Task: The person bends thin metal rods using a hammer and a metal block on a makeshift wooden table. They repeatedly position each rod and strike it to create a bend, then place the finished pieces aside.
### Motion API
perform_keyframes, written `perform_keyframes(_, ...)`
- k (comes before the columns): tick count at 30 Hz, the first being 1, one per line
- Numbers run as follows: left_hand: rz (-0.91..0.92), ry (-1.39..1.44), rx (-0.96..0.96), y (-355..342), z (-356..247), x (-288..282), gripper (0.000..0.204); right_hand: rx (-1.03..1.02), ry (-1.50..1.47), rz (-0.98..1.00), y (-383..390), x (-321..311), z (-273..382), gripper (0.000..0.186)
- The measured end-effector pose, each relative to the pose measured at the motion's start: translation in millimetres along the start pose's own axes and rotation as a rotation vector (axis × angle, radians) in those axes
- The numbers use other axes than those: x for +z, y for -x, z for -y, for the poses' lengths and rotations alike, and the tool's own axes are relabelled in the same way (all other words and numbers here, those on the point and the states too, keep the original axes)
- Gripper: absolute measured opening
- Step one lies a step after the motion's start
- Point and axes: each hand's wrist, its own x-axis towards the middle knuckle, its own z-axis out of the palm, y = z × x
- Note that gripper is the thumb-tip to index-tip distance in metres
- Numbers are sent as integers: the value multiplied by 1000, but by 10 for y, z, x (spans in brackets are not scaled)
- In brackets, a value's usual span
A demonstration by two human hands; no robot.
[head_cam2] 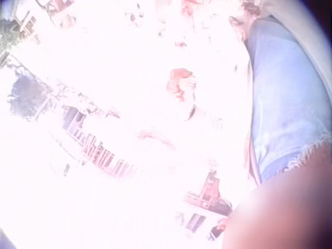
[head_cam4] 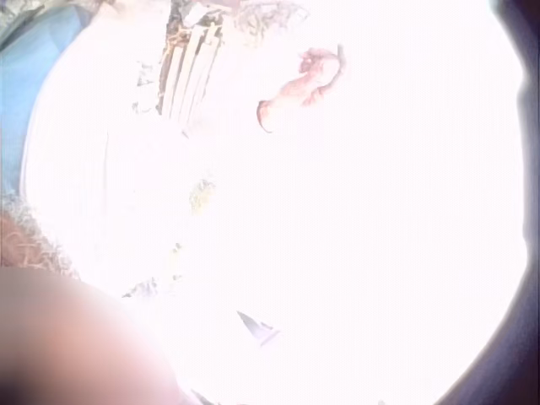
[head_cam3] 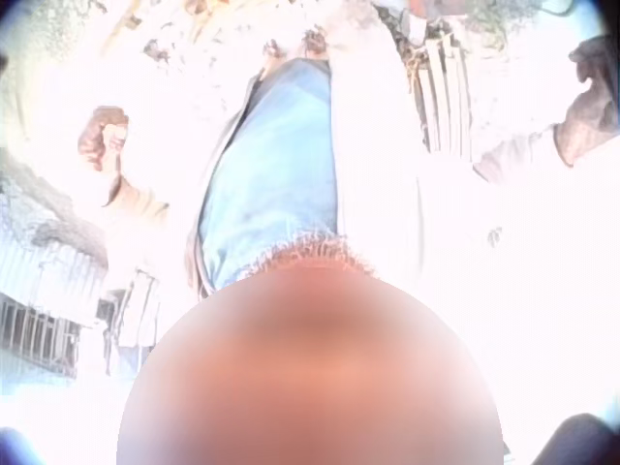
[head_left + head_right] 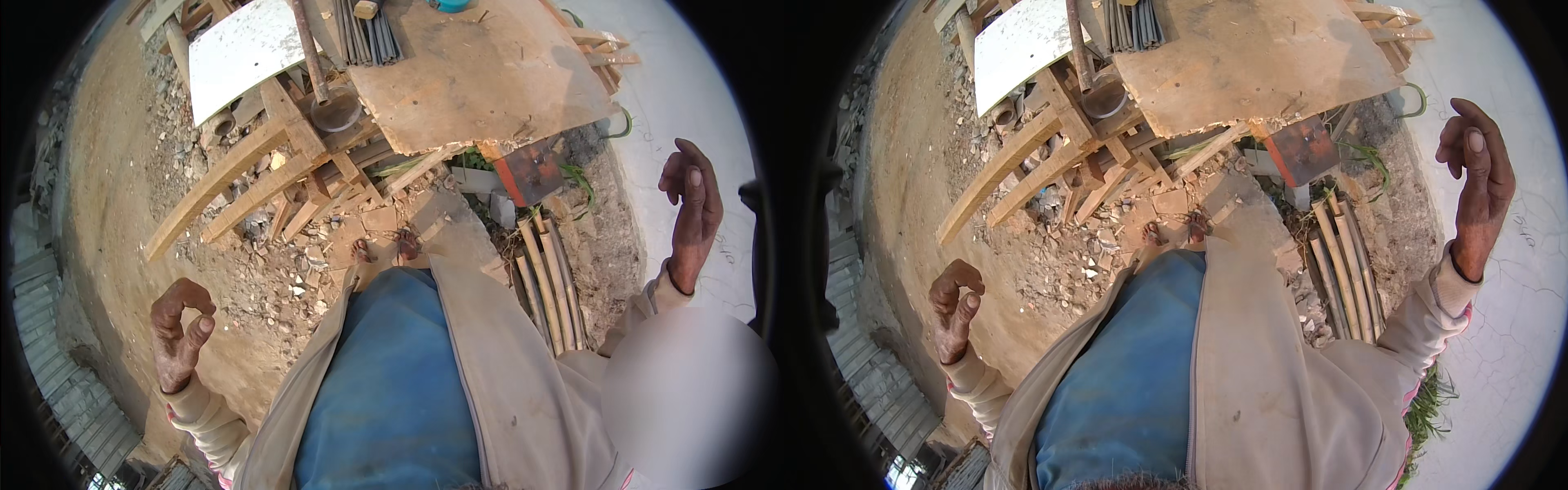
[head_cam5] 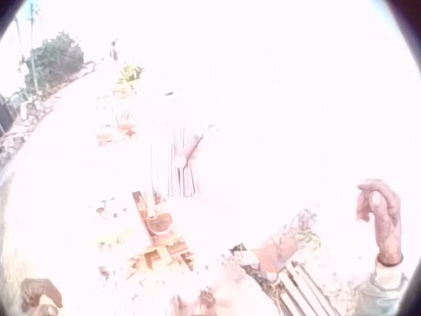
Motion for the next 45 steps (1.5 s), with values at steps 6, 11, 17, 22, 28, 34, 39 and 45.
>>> perform_keyframes(6,752,3,-679,902,2783,993,29,978,63,537,2107,577,-1904,37)
perform_keyframes(11,987,-211,-816,1230,3743,1102,29,1419,109,985,3766,546,-1909,37)
perform_keyframes(17,925,-262,-934,533,3660,1168,29,1710,-113,1139,4473,584,-1515,49)
perform_keyframes(22,943,-286,-923,263,3660,1142,29,1750,-155,1140,4616,629,-1259,55)
perform_keyframes(28,979,-313,-920,153,3801,1057,29,1760,-173,1135,4699,650,-913,60)
perform_keyframes(34,1012,-328,-918,141,3892,976,29,1785,-146,1106,4799,697,-630,61)
perform_keyframes(39,1034,-326,-907,136,3922,979,29,1809,-201,1049,4797,768,-568,56)
perform_keyframes(45,993,-271,-907,374,3809,920,29,1909,-659,445,4099,709,-283,84)
